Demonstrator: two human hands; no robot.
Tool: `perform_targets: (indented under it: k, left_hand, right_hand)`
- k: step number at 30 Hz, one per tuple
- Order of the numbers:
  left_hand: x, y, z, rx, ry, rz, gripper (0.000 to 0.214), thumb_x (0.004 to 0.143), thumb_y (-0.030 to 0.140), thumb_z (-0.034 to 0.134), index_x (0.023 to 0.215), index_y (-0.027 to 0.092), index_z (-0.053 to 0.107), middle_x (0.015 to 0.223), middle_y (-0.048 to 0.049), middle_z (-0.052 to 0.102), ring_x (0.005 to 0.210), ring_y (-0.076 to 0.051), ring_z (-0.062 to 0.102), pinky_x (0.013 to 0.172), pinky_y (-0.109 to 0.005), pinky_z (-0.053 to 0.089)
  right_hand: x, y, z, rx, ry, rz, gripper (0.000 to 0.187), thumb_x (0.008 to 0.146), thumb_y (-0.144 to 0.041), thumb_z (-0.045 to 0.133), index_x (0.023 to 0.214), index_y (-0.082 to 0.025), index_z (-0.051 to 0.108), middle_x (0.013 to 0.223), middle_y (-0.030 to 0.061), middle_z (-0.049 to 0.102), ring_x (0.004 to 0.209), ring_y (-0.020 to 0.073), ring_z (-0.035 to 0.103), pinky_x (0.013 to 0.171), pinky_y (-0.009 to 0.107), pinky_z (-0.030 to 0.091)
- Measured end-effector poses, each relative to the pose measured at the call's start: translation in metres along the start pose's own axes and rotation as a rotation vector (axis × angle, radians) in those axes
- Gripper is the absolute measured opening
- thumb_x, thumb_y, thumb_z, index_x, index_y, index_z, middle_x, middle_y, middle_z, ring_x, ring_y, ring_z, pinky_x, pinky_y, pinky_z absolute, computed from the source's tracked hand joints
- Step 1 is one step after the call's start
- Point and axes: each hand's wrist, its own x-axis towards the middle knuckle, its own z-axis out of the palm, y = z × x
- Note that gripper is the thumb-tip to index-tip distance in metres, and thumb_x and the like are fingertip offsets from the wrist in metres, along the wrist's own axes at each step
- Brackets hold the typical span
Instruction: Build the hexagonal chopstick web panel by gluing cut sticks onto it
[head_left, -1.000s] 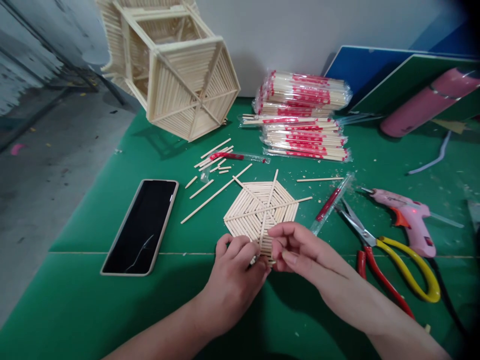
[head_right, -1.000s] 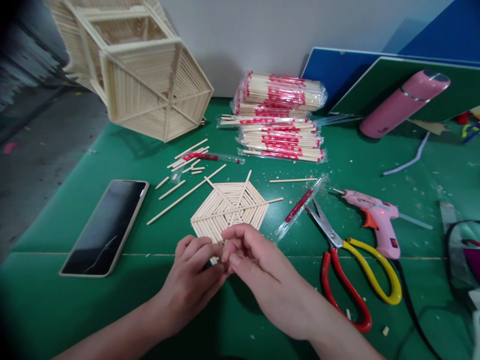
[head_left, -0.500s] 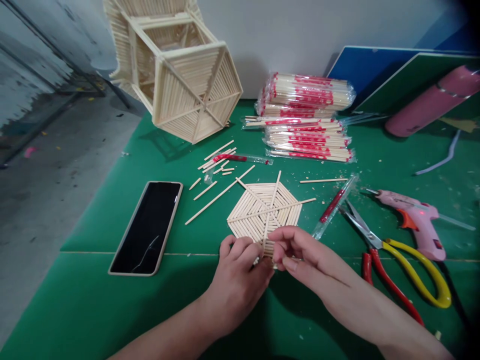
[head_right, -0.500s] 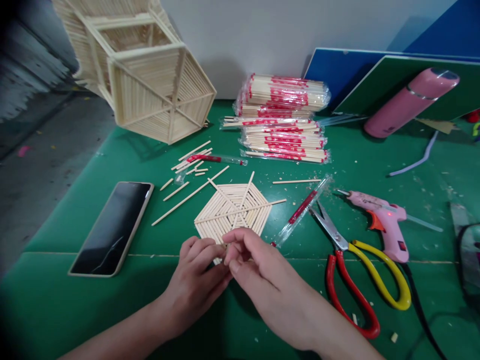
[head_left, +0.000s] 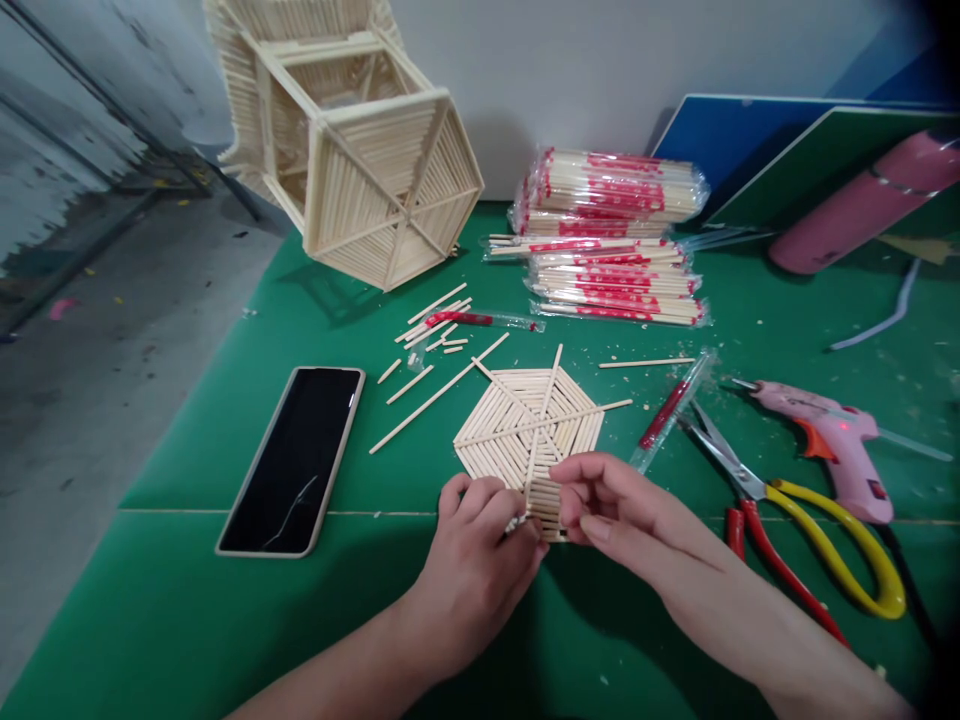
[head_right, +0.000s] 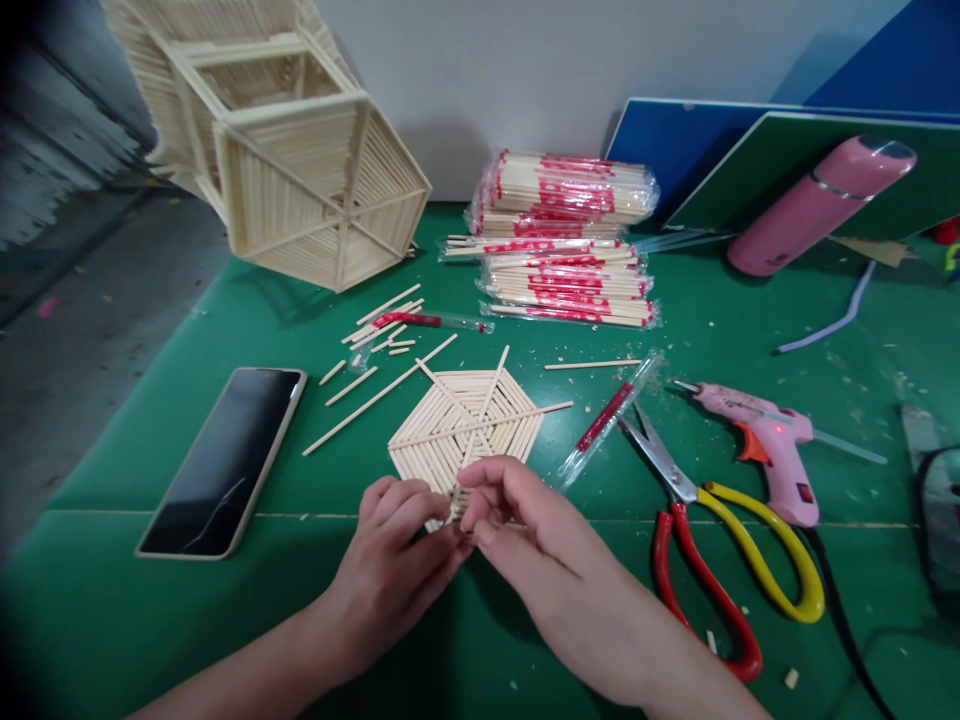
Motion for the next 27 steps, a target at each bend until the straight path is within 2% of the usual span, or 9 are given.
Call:
perform_targets:
  k: [8, 12, 16, 27]
  left_hand:
    - [0.002, 0.001, -0.002, 0.013, -0.01, 0.002, 0.011, 0.081, 0.019, 0.049, 0.082, 0.021, 0.06, 0.079, -0.002, 0.055, 0.079, -0.017, 0.048, 0.075, -0.036, 0.032]
    - [0.001, 0.0, -0.002, -0.02, -0.027, 0.0, 0.012, 0.082, 0.018, 0.048, 0.075, 0.019, 0.058, 0.078, -0.0018, 0.055, 0.077, -0.016, 0.047, 0.077, -0.037, 0.031]
    - [0.0, 0.0, -0.001, -0.039, -0.028, -0.015, 0.011, 0.082, 0.018, 0.048, 0.079, 0.018, 0.058, 0.08, -0.0023, 0.056, 0.08, -0.016, 0.047, 0.079, -0.038, 0.031]
    - [0.001, 0.0, -0.002, -0.054, -0.027, -0.03, 0.01, 0.081, 0.017, 0.049, 0.082, 0.019, 0.059, 0.08, -0.0027, 0.055, 0.078, -0.017, 0.046, 0.076, -0.038, 0.031]
  right_hand:
    - [0.005, -0.005, 0.003, 0.005, -0.047, -0.008, 0.019, 0.087, -0.026, 0.042, 0.106, -0.024, 0.047, 0.087, -0.0009, 0.049, 0.084, 0.0127, 0.046, 0.078, 0.029, 0.038]
    - [0.009, 0.001, 0.0, 0.149, -0.058, -0.02, 0.021, 0.086, -0.021, 0.043, 0.106, -0.022, 0.047, 0.087, -0.0004, 0.049, 0.082, 0.0122, 0.047, 0.077, 0.029, 0.041]
    - [0.011, 0.006, -0.004, 0.285, -0.047, -0.012, 0.021, 0.085, -0.015, 0.043, 0.104, -0.023, 0.047, 0.086, -0.0016, 0.048, 0.08, 0.0102, 0.047, 0.08, 0.03, 0.041]
    - [0.014, 0.003, -0.002, 0.453, -0.017, -0.008, 0.026, 0.081, -0.009, 0.042, 0.1, -0.024, 0.049, 0.084, -0.0027, 0.047, 0.074, 0.0084, 0.047, 0.076, 0.03, 0.044]
